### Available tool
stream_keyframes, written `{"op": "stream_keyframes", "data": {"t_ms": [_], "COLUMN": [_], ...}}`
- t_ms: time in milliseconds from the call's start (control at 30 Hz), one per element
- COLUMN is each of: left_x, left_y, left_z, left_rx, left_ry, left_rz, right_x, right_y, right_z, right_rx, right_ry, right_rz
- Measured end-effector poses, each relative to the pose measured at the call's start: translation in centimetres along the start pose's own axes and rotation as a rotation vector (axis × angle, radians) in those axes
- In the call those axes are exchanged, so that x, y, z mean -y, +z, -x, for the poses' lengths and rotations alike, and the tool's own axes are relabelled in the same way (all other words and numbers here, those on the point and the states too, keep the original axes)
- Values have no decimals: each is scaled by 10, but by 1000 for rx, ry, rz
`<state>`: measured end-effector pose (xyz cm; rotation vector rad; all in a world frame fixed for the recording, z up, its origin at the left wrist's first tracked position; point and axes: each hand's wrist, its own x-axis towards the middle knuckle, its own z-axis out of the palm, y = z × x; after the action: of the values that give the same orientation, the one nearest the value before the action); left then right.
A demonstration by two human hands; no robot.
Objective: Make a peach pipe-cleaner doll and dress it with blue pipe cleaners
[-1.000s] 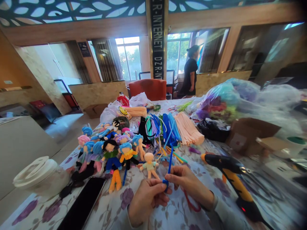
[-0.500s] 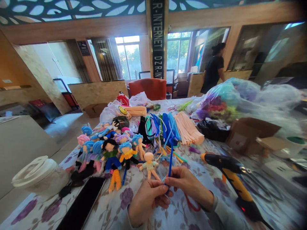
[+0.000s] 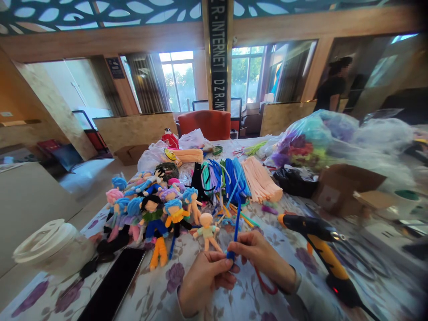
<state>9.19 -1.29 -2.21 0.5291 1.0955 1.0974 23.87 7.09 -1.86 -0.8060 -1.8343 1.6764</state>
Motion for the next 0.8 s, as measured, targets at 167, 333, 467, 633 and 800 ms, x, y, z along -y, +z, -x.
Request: {"op": "stream_keyframes", "data": {"t_ms": [167,333,467,633,800], "left_x": [0,3,1,-4,-5], "left_y": [0,0,-1,-4,-6], "left_z": [0,-2,-2,0,-1], "left_rx": [10,-12,-74,-78,-52], "left_ry": [3,6,43,72,113], "left_rz": [-1,6,-8,-50,-43], "right_x": [-2,-3,0,3,-8], "right_y": [1,4,-3,-33,-39], "right_z": [-1,-2,-3,9,46], "right_rx": [1,-5,-59,-250,-260], "right_ry": [-20,-16,-3,-33,-84], "right_rz": [-5,27,99,277,921]}}
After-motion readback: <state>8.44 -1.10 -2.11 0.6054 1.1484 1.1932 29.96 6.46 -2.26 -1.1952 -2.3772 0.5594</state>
